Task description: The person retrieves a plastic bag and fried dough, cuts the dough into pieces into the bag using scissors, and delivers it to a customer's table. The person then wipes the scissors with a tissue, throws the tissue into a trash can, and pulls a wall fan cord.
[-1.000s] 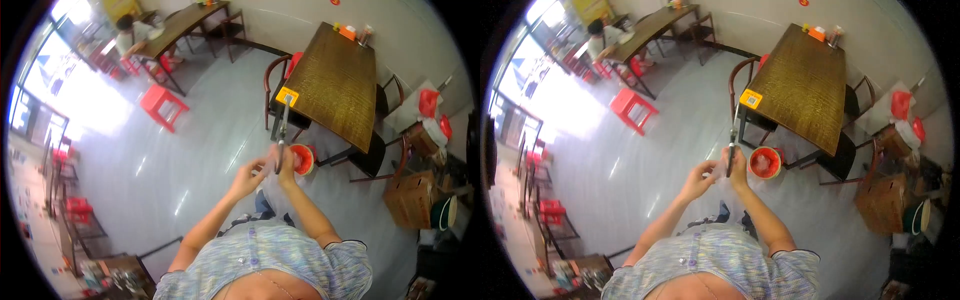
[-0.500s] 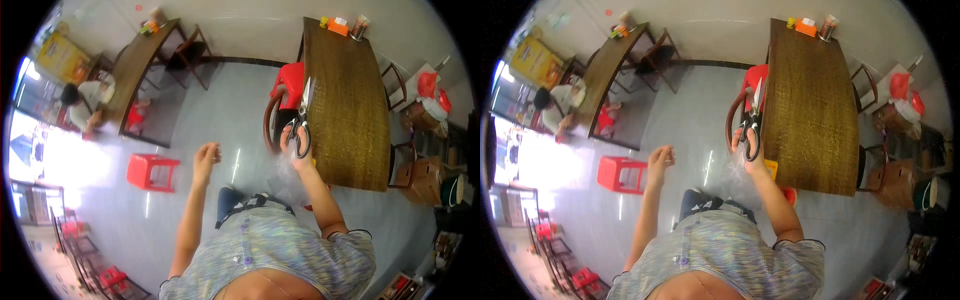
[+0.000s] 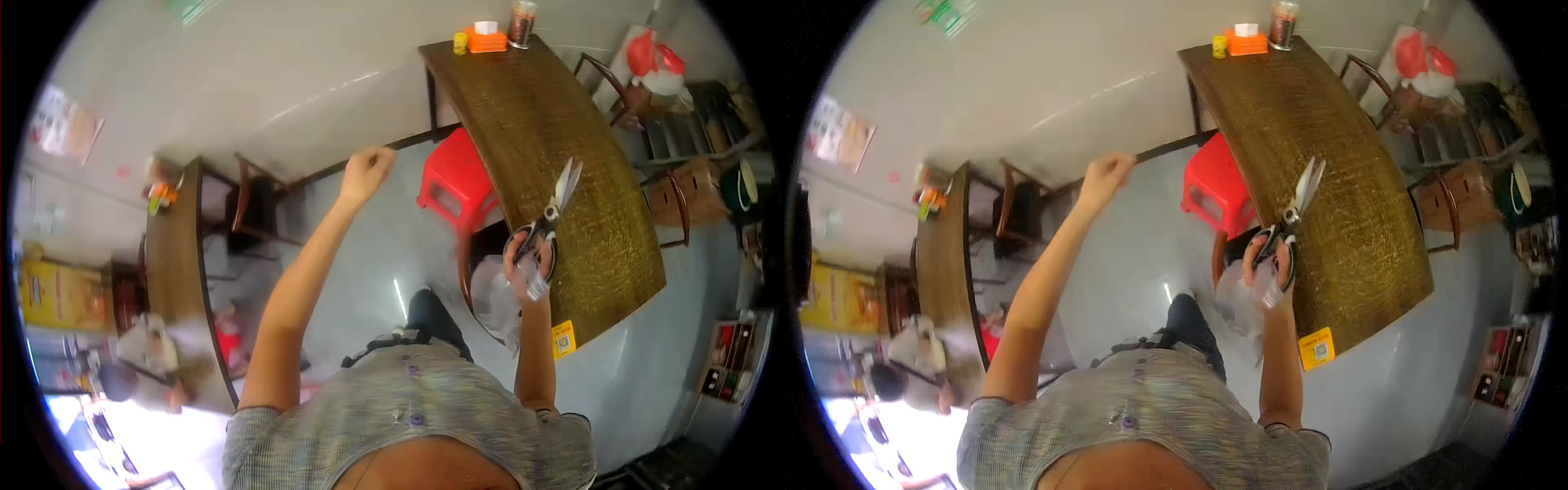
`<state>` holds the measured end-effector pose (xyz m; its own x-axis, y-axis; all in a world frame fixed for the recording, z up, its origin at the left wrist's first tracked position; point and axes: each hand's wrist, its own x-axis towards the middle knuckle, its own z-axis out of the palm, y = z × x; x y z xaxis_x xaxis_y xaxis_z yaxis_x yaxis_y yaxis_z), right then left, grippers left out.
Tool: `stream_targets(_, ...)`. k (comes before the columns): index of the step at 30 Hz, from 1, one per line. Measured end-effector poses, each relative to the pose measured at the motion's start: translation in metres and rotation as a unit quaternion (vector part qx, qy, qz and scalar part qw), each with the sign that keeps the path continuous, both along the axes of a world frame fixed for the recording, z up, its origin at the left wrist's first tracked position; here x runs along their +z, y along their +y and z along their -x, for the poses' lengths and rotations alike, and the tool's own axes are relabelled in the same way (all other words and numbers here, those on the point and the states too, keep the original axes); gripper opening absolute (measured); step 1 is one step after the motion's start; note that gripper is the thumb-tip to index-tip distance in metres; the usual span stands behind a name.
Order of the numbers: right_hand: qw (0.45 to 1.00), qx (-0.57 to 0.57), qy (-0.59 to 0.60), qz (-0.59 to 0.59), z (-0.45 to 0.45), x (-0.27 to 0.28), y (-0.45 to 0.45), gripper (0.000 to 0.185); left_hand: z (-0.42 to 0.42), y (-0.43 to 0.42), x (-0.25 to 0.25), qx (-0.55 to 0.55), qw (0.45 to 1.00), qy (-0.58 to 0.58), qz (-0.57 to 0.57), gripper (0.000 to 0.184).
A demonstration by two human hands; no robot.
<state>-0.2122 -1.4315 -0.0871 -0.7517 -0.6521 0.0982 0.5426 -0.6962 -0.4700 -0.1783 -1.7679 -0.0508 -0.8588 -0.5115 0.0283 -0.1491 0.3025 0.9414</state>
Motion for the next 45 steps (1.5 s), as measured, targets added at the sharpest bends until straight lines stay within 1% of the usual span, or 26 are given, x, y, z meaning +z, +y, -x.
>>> stream_targets(2, 0.952, -0.186, -0.240, -0.042, 0.013, 0.011, -0.024, 0.030, 0.094, -0.035, -0.003, -0.026, 1.000, -0.004, -0.008, 0.024)
stream_targets(3, 0.984, -0.143, -0.092, -0.049, 0.026, 0.006, -0.025, 0.028, 0.130, -0.049, -0.009, -0.042, 0.999, 0.005, -0.026, 0.024)
stream_targets(4, 0.968, -0.189, -0.142, -0.081, 0.033, 0.010, -0.038, 0.033, 0.159, -0.059, -0.009, -0.057, 0.997, 0.009, -0.041, 0.024)
stream_targets(6, 0.974, -0.175, -0.067, -0.129, 0.049, 0.015, -0.045, 0.039, 0.211, -0.067, -0.007, -0.057, 0.998, 0.002, -0.001, 0.024)
stream_targets(10, 0.966, -0.202, -0.108, -0.124, 0.081, 0.024, -0.079, 0.042, 0.358, -0.115, -0.029, -0.092, 0.993, 0.009, 0.071, 0.026)
stream_targets(13, 0.963, -0.201, -0.045, -0.176, 0.110, 0.018, -0.095, 0.045, 0.470, -0.134, -0.036, -0.084, 0.965, 0.010, 0.250, 0.029)
stream_targets(14, 0.953, -0.243, -0.111, -0.145, 0.114, 0.019, -0.111, 0.049, 0.510, -0.141, -0.039, -0.085, 0.952, -0.006, 0.295, 0.030)
stream_targets(16, 0.911, -0.314, -0.085, -0.253, 0.129, 0.005, -0.130, 0.056, 0.588, -0.156, -0.064, -0.112, 0.936, -0.011, 0.333, 0.032)
stream_targets(18, 0.919, -0.321, -0.108, -0.201, 0.143, -0.004, -0.148, 0.052, 0.652, -0.160, -0.084, -0.125, 0.927, 0.009, 0.355, 0.032)
stream_targets(19, 0.904, -0.351, -0.121, -0.211, 0.146, -0.002, -0.162, 0.051, 0.667, -0.159, -0.079, -0.198, 0.861, -0.014, 0.469, 0.031)
stream_targets(22, 0.889, -0.377, -0.120, -0.231, 0.184, -0.008, -0.212, 0.045, 0.743, -0.154, -0.116, -0.158, 0.877, 0.065, 0.448, 0.036)
stream_targets(23, 0.835, -0.455, -0.192, -0.243, 0.204, -0.002, -0.241, 0.047, 0.771, -0.157, -0.130, -0.213, 0.867, 0.024, 0.450, 0.052)
stream_targets(24, 0.843, -0.440, -0.152, -0.269, 0.224, 0.005, -0.255, 0.051, 0.786, -0.154, -0.135, -0.233, 0.850, 0.018, 0.473, 0.049)
stream_targets(26, 0.857, -0.414, -0.135, -0.276, 0.226, -0.005, -0.267, 0.055, 0.773, -0.153, -0.128, -0.268, 0.805, 0.004, 0.529, 0.045)
stream_targets(29, 0.842, -0.428, -0.122, -0.306, 0.256, 0.005, -0.290, 0.058, 0.773, -0.159, -0.089, -0.331, 0.804, 0.061, 0.490, 0.039)
stream_targets(31, 0.840, -0.434, -0.146, -0.291, 0.268, 0.005, -0.303, 0.058, 0.755, -0.163, -0.048, -0.211, 0.884, 0.098, 0.406, 0.028)
stream_targets(33, 0.860, -0.420, -0.145, -0.251, 0.276, 0.002, -0.306, 0.058, 0.721, -0.167, -0.019, -0.188, 0.941, 0.205, 0.193, 0.024)
stream_targets(35, 0.878, -0.412, -0.174, -0.172, 0.287, 0.007, -0.308, 0.052, 0.657, -0.132, 0.034, -0.303, 0.924, 0.225, 0.056, 0.024)
stream_targets(37, 0.865, -0.449, -0.149, -0.169, 0.295, 0.032, -0.317, 0.054, 0.583, -0.088, 0.042, -0.444, 0.881, 0.142, -0.081, 0.028)
stream_targets(38, 0.869, -0.444, -0.161, -0.146, 0.297, 0.036, -0.313, 0.055, 0.550, -0.075, 0.046, -0.507, 0.851, -0.009, -0.137, 0.028)
stream_targets(39, 0.886, -0.392, -0.248, -0.005, 0.292, 0.043, -0.310, 0.057, 0.522, -0.058, 0.056, -0.551, 0.819, -0.040, -0.158, 0.027)
stream_targets(40, 0.740, -0.310, -0.488, 0.345, 0.289, 0.062, -0.304, 0.059, 0.507, -0.042, 0.037, -0.590, 0.751, -0.079, -0.286, 0.025)
stream_targets(41, 0.560, -0.283, -0.629, 0.459, 0.285, 0.077, -0.303, 0.060, 0.486, -0.031, 0.023, -0.587, 0.719, -0.143, -0.342, 0.028)
stream_targets(42, 0.664, -0.290, -0.537, 0.431, 0.264, 0.064, -0.304, 0.052, 0.464, -0.017, 0.031, -0.598, 0.674, -0.174, -0.396, 0.029)
stream_targets(44, 0.819, -0.345, -0.319, 0.328, 0.222, 0.039, -0.306, 0.039, 0.412, 0.011, 0.040, -0.566, 0.709, -0.058, -0.417, 0.033)
stream_targets(45, 0.856, -0.428, -0.253, 0.144, 0.207, 0.046, -0.308, 0.051, 0.391, 0.017, 0.036, -0.590, 0.689, -0.072, -0.415, 0.038)
